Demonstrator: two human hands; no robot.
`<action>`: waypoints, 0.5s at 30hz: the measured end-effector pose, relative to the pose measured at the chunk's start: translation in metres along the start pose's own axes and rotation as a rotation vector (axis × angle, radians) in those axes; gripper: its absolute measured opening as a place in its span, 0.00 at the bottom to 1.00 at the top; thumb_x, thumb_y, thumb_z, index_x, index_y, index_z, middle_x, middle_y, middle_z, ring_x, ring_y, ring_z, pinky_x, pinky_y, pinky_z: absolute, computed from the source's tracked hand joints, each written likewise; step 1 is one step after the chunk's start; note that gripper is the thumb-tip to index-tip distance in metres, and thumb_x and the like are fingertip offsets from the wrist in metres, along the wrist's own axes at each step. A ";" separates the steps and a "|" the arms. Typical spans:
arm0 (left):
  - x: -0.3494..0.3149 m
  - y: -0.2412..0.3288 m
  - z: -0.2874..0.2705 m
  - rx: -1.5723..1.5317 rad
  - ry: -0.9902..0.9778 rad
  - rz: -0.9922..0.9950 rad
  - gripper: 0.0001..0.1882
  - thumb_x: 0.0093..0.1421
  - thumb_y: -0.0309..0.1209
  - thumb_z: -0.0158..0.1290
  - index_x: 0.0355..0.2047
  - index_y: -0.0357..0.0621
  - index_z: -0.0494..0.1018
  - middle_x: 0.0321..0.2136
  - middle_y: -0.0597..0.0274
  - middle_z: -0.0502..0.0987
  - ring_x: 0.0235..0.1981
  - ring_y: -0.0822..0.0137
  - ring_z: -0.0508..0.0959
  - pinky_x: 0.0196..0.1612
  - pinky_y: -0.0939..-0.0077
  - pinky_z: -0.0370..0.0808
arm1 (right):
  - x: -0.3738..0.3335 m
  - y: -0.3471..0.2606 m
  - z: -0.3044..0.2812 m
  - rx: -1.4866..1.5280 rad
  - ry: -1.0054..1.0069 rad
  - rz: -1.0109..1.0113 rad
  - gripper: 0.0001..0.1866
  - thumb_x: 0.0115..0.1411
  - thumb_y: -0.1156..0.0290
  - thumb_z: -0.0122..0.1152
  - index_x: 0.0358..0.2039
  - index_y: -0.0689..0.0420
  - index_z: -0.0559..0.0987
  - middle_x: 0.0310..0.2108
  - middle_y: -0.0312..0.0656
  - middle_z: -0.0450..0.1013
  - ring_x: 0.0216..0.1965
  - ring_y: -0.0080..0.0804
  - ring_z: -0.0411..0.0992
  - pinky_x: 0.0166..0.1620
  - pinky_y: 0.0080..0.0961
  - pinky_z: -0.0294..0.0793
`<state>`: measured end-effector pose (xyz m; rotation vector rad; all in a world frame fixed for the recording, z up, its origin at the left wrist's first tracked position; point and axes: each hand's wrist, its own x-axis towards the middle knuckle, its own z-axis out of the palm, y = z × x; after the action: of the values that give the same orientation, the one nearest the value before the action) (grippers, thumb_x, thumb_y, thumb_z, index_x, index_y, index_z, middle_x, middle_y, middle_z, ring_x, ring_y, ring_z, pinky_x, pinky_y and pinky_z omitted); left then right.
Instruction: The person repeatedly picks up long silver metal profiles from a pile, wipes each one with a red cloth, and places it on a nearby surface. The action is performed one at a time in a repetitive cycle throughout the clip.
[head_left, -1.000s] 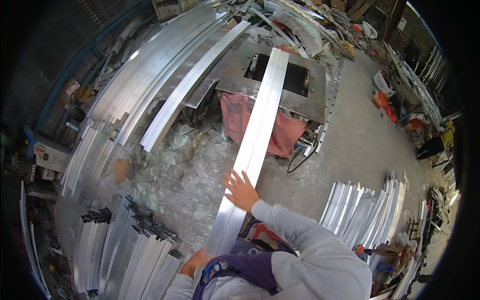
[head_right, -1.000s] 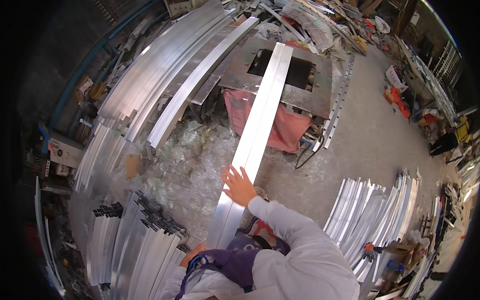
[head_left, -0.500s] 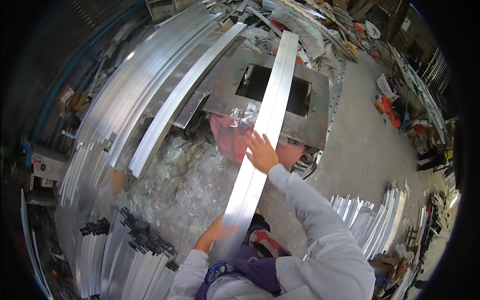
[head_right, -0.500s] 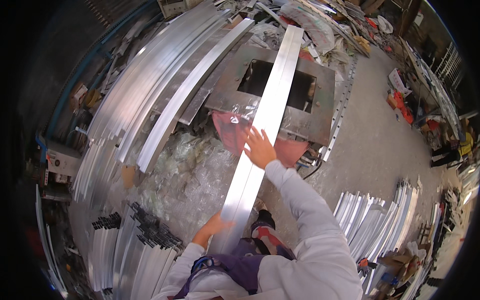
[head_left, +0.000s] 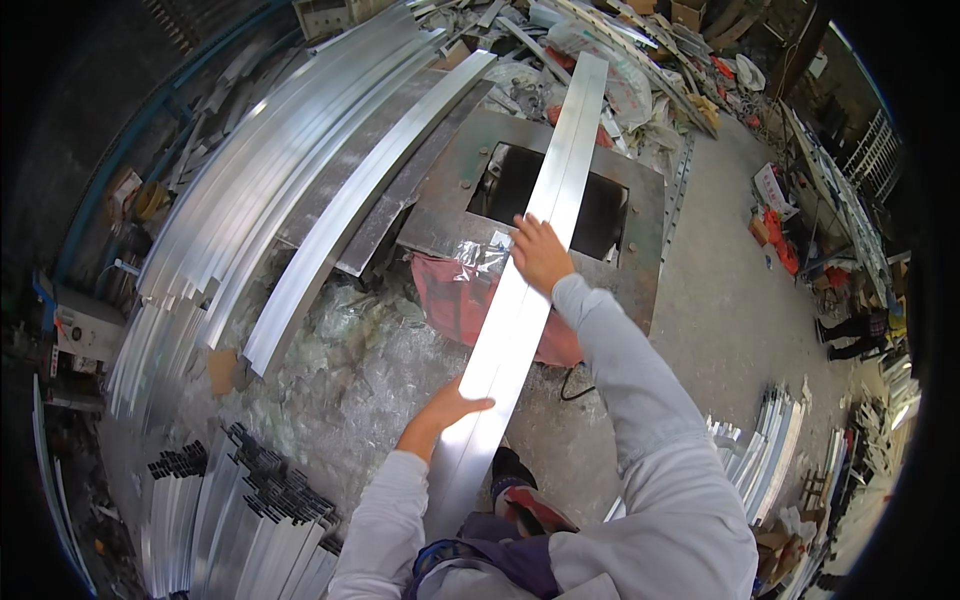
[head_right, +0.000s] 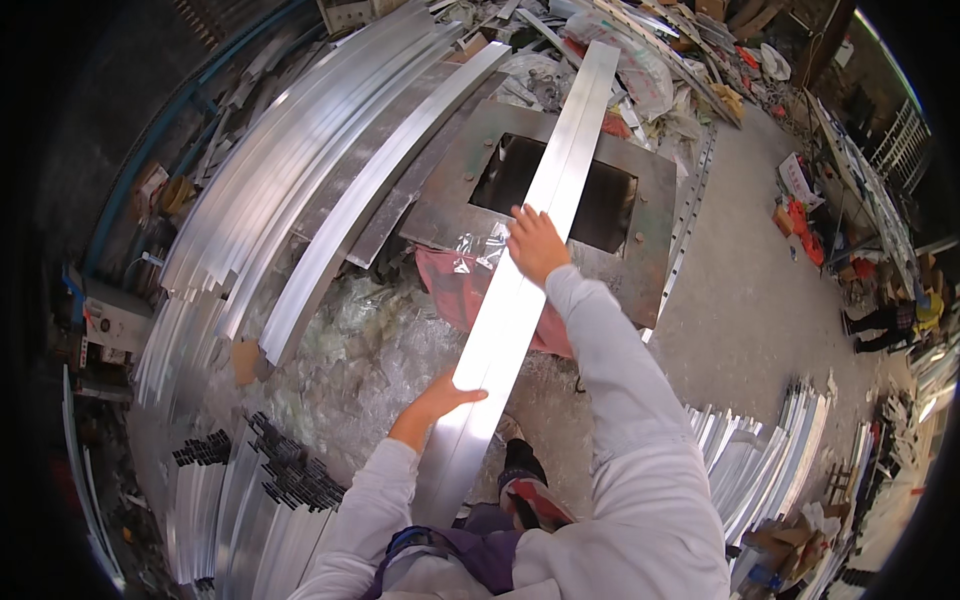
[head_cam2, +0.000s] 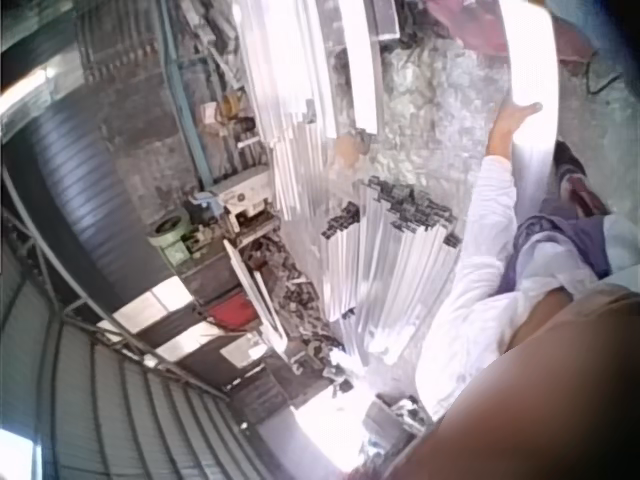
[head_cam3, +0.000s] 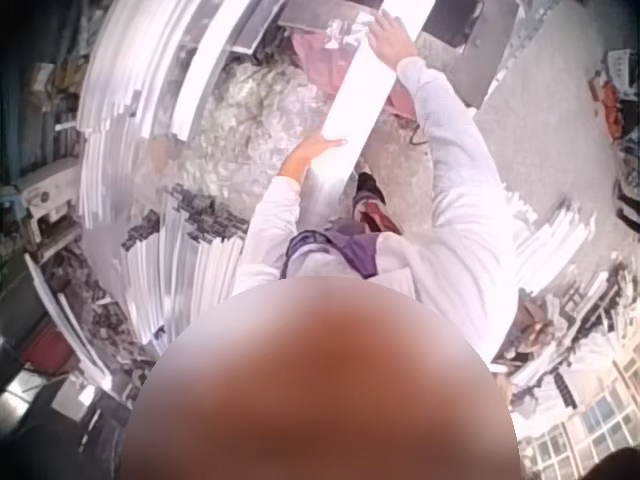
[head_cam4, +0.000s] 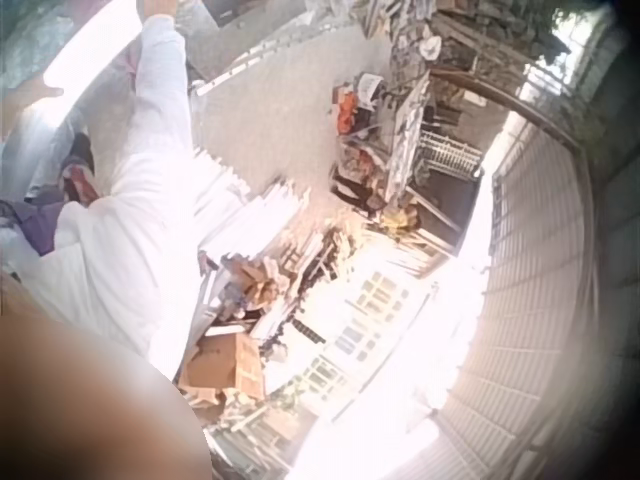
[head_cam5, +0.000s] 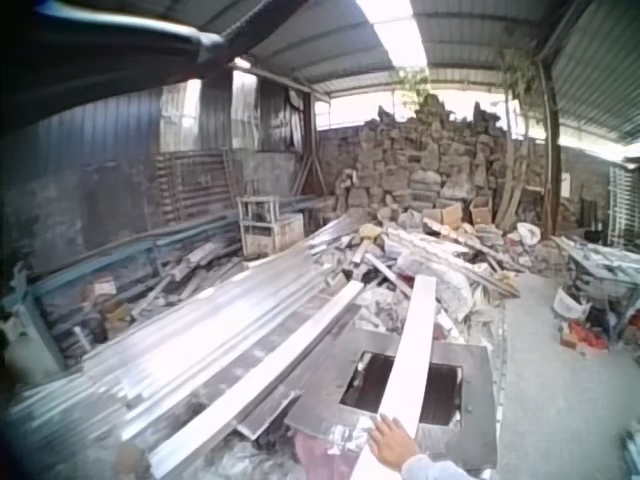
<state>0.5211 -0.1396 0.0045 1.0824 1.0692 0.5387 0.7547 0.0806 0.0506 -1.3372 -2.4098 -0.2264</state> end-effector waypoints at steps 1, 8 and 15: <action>-0.018 -0.012 0.000 0.006 -0.007 -0.014 0.33 0.51 0.33 0.65 0.55 0.35 0.68 0.48 0.56 0.76 0.49 0.67 0.74 0.54 0.71 0.69 | -0.013 -0.018 0.002 0.006 0.005 -0.007 0.18 0.64 0.62 0.48 0.50 0.57 0.74 0.61 0.49 0.63 0.65 0.48 0.56 0.66 0.46 0.54; -0.233 -0.144 0.009 -0.009 0.048 -0.196 0.31 0.50 0.33 0.66 0.54 0.39 0.70 0.46 0.60 0.77 0.46 0.69 0.75 0.52 0.73 0.70 | -0.157 -0.219 -0.022 0.133 -0.104 0.021 0.20 0.60 0.60 0.54 0.50 0.53 0.75 0.62 0.49 0.60 0.67 0.48 0.52 0.66 0.52 0.51; -0.449 -0.168 0.043 -0.131 0.262 -0.711 0.35 0.51 0.37 0.63 0.58 0.39 0.66 0.43 0.58 0.79 0.44 0.69 0.77 0.48 0.72 0.72 | -0.288 -0.393 -0.089 0.341 -0.224 -0.053 0.21 0.58 0.59 0.58 0.50 0.51 0.74 0.62 0.47 0.60 0.66 0.52 0.51 0.64 0.55 0.50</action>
<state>0.3467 -0.5863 0.0486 0.4643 1.5273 0.1700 0.5830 -0.3835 0.0336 -1.1954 -2.5200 0.3247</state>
